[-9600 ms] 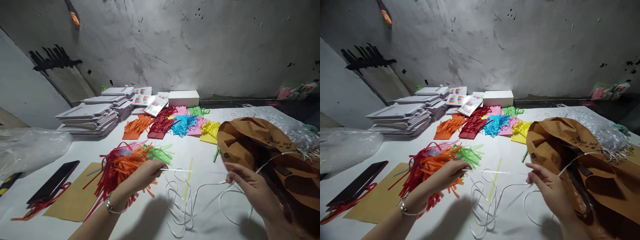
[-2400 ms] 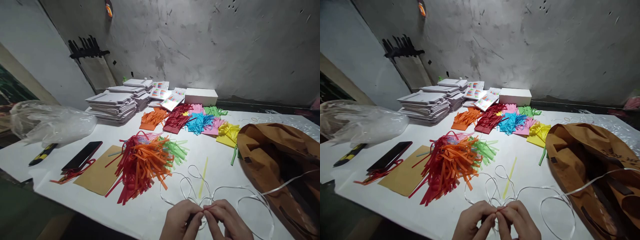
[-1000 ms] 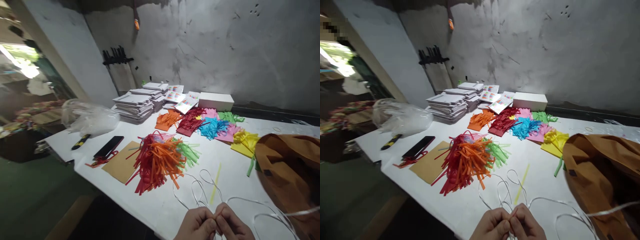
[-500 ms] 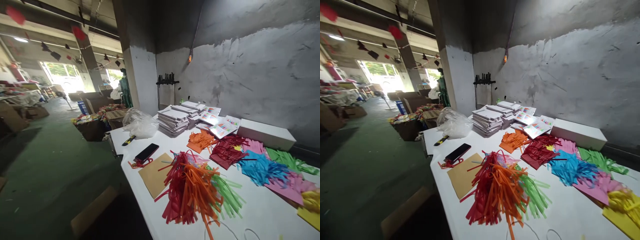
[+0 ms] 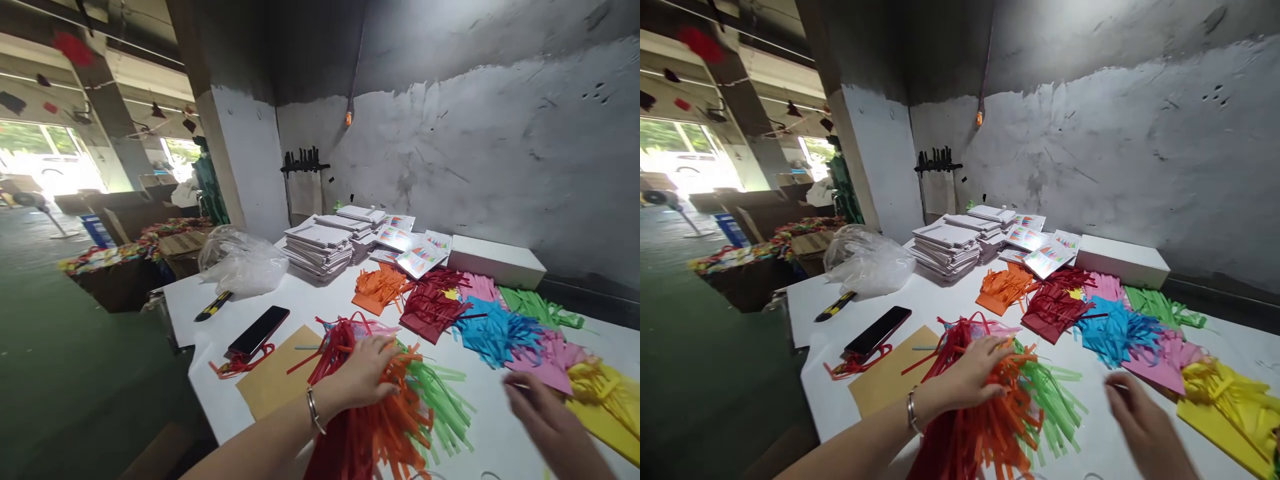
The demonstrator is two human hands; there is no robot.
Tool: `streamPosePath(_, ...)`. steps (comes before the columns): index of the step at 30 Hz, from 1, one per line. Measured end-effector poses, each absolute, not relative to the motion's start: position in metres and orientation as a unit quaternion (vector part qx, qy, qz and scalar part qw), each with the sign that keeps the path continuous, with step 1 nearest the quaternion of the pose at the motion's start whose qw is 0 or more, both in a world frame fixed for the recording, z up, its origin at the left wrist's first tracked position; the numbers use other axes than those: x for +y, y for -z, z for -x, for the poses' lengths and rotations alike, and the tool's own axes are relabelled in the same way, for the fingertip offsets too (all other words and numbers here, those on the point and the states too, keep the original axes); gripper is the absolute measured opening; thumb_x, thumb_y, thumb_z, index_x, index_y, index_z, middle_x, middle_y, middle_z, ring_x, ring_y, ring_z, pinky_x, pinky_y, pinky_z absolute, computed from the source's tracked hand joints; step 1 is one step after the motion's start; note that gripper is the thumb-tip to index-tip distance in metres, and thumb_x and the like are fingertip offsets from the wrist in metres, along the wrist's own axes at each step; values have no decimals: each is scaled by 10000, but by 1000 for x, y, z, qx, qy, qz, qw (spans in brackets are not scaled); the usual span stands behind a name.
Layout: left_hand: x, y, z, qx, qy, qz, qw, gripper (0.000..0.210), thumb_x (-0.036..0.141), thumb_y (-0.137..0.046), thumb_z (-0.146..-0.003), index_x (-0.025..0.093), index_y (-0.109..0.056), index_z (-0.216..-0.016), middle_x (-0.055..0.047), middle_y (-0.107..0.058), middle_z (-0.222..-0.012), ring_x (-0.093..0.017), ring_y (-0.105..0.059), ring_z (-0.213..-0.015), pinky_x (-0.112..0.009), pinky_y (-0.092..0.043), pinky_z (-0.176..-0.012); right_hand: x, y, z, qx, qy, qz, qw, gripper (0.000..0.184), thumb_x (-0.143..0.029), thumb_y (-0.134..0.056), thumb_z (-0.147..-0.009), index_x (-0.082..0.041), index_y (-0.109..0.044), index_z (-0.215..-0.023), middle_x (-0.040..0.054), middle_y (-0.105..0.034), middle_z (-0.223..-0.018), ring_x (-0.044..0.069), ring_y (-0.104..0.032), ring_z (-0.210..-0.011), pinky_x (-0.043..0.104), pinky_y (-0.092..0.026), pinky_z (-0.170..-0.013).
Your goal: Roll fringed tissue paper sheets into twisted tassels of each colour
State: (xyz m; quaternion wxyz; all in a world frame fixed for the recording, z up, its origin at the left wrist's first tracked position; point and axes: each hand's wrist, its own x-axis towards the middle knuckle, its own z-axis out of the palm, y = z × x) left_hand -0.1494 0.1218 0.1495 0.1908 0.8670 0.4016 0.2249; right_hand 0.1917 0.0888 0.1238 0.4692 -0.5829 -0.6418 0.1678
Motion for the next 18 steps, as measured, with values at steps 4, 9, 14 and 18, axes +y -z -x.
streamPosePath(4, 126, -118, 151, 370, -166, -896, 181, 318, 203, -731, -790, 254, -721, -1103, -91, -716, -1104, -318, -607, -1089, -622, -195, -1143, 160, -115, -146, -735, -191, 576, 303, 397, -405, -376, -1000, -192, -596, -1252, 3, -653, -719, 192, -617, -641, 327, -505, -646)
streamPosePath(9, 109, -111, 190, 342, -195, -902, 177, 129, 208, -636, -873, 254, -746, -922, -46, -760, -984, -242, -637, -1059, -502, -150, -1202, 225, -99, -84, -751, -212, 593, 198, 255, -390, -629, -978, -154, -666, -1067, 46, -685, -1069, 182, -670, -913, 374, -560, -825)
streamPosePath(14, 123, -124, 229, 357, -181, -896, 191, 157, 292, -642, -916, 259, -779, -845, -33, -789, -901, -246, -660, -1076, -470, -170, -1215, 240, -85, -56, -752, -221, 605, 139, 292, -380, -655, -966, -153, -651, -1148, 53, -667, -1135, 201, -674, -936, 363, -580, -799)
streamPosePath(18, 136, -139, 254, 417, -193, -868, 188, 163, 305, -651, -913, 267, -801, -861, -57, -776, -1087, -290, -615, -1172, -532, -190, -1198, 218, -99, -85, -739, -187, 614, 206, 218, -369, -641, -968, -152, -665, -973, 29, -679, -949, 165, -656, -833, 345, -549, -776)
